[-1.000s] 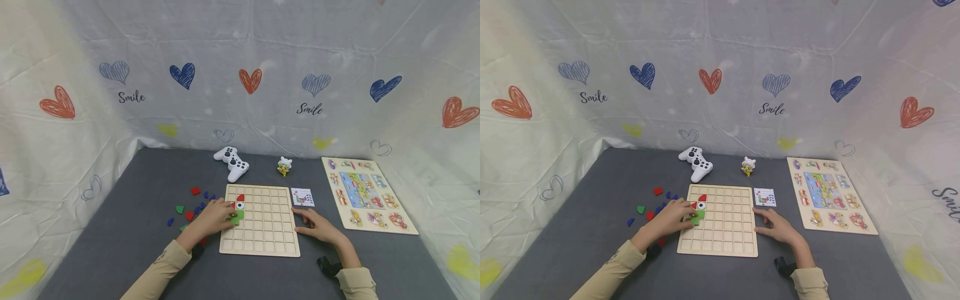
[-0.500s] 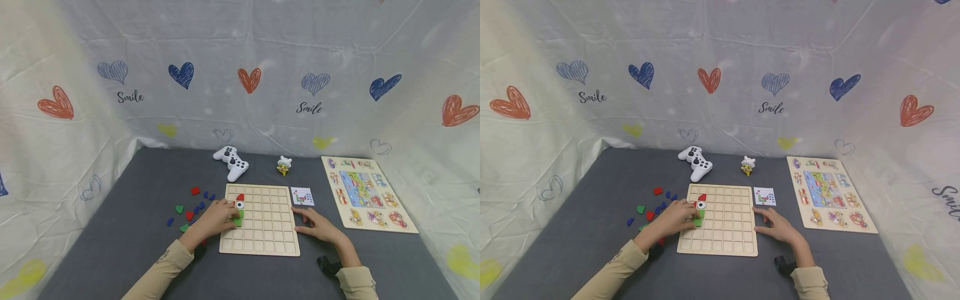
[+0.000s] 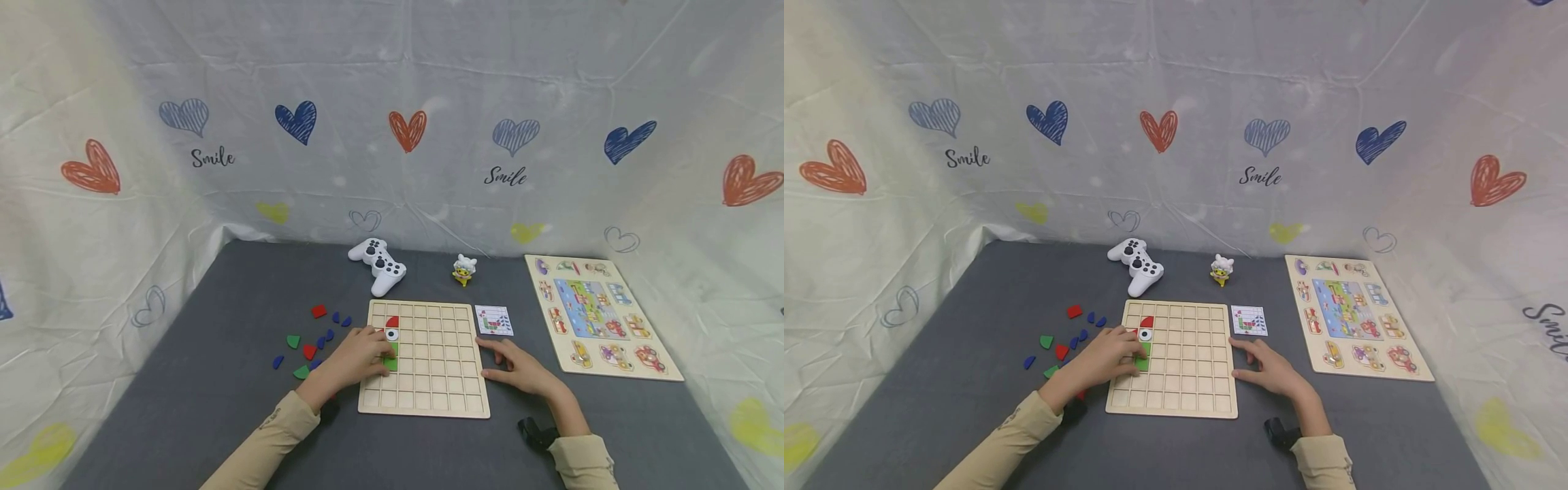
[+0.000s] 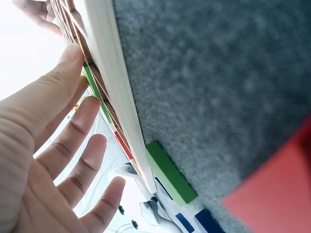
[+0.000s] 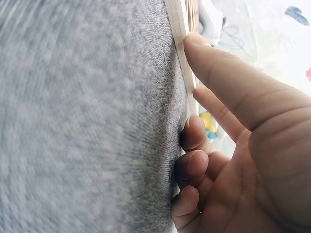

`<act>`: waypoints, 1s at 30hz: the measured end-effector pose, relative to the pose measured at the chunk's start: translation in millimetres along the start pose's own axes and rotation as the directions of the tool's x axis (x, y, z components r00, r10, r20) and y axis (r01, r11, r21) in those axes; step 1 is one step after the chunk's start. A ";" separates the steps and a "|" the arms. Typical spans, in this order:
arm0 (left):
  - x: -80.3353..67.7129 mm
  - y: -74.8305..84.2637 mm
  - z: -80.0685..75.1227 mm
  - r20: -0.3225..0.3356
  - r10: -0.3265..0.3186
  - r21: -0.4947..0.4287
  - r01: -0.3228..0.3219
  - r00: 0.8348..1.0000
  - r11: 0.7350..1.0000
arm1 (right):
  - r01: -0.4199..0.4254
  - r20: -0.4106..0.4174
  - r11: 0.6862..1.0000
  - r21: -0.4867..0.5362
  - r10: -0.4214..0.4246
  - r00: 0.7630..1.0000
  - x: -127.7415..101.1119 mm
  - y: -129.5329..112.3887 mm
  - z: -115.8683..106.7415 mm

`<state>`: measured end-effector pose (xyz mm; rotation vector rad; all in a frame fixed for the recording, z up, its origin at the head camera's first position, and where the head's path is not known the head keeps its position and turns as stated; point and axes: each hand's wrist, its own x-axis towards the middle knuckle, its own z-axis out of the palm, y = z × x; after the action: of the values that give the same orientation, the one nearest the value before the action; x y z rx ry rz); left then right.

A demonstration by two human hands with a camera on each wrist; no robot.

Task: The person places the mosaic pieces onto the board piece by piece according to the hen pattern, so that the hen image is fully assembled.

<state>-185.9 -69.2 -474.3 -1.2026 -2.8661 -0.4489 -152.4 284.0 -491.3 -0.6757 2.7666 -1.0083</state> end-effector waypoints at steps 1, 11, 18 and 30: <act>0.1 0.3 0.0 0.001 0.000 0.001 0.000 1.000 1.000 | 0.002 0.000 1.000 0.000 -0.002 1.000 -0.1 -0.2 -0.1; -4.9 -1.9 -2.1 -0.020 -0.017 -0.012 0.016 1.000 1.000 | -0.004 0.008 1.000 0.004 0.004 1.000 0.2 -0.7 -0.5; -11.2 -10.5 -6.4 -0.037 -0.053 -0.034 0.052 0.998 0.998 | -0.009 0.008 1.000 0.011 0.009 1.000 -0.2 0.4 -0.2; -27.5 -38.7 -15.8 -0.093 -0.133 0.005 0.134 0.987 0.991 | -0.021 0.012 1.000 0.015 0.020 1.000 -0.1 -1.2 -0.8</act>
<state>-195.3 -118.3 -472.2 -0.9643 -2.8763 -0.4764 -152.1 283.6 -490.0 -0.6477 2.7469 -1.0169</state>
